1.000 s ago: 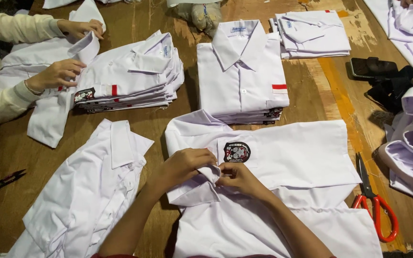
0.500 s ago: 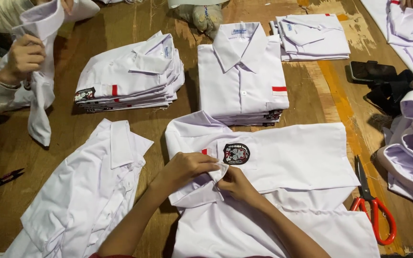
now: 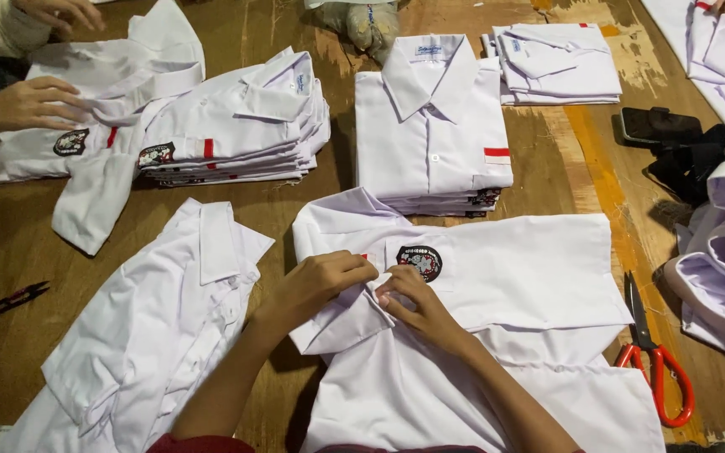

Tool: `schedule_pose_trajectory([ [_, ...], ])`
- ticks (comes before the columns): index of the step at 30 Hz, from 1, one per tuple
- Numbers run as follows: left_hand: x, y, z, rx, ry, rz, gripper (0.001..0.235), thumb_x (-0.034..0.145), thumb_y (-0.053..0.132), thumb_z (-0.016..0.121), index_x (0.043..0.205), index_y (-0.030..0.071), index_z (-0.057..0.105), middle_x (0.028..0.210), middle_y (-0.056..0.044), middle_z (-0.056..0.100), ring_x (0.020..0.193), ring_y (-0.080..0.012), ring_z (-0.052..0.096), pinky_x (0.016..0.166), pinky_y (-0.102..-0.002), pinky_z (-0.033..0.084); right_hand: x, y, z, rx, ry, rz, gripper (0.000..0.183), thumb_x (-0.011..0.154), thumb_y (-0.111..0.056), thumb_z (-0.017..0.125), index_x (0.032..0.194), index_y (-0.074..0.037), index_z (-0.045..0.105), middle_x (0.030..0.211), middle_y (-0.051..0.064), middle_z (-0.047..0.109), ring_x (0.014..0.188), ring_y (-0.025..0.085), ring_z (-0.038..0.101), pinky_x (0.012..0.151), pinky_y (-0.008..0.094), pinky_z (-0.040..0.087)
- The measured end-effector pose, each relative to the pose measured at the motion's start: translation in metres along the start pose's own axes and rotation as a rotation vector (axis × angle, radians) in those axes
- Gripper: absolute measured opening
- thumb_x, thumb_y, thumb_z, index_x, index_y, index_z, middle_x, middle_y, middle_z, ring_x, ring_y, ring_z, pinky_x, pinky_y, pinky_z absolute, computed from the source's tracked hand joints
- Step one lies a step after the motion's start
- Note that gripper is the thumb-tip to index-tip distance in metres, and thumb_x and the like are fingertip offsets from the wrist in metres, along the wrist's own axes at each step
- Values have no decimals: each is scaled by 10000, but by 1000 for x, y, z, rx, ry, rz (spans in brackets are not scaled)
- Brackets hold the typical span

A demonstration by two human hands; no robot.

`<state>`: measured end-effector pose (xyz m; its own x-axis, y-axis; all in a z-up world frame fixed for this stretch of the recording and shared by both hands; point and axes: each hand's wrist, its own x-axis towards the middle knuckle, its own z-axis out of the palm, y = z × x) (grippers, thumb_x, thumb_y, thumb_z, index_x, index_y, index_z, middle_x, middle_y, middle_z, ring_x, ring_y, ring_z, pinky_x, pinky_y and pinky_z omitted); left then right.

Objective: The person uses red-handled scissors to trim loose threads from a white shirt laid on a wooden table. They then fold the shirt, aligning the collar and sleeves, and place it on a stack of similar shirts.

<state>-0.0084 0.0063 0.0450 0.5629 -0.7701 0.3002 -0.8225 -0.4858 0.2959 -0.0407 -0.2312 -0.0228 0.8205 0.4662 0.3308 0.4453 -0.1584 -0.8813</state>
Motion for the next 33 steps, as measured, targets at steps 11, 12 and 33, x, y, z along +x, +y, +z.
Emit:
schedule_pose_trajectory([
  [11, -10, -3, -34, -28, -104, -207, 261, 766, -82, 663, 874, 155, 639, 946, 39, 665, 873, -252, 701, 748, -402, 570, 6, -34, -19, -74, -263, 268, 240, 974, -241, 682, 1125, -55, 681, 801, 161, 720, 733, 300, 685, 692, 428, 553],
  [12, -11, -4, -32, -19, -127, -244, 255, 759, -59, 659, 838, 183, 642, 946, 76, 670, 873, -230, 714, 724, -393, 568, 8, -41, -20, -103, -315, 286, 257, 989, -233, 651, 1165, -47, 672, 816, 186, 730, 724, 337, 685, 672, 456, 548],
  [33, -74, 76, -1, -542, -214, -924, 655, 1030, 605, 325, 1381, 90, 529, 1070, -179, 724, 1041, -354, 721, 906, -501, 543, -119, -56, -119, -509, -387, 673, 277, 949, -377, 653, 1091, -152, 730, 936, 86, 769, 916, 288, 773, 850, 391, 598],
])
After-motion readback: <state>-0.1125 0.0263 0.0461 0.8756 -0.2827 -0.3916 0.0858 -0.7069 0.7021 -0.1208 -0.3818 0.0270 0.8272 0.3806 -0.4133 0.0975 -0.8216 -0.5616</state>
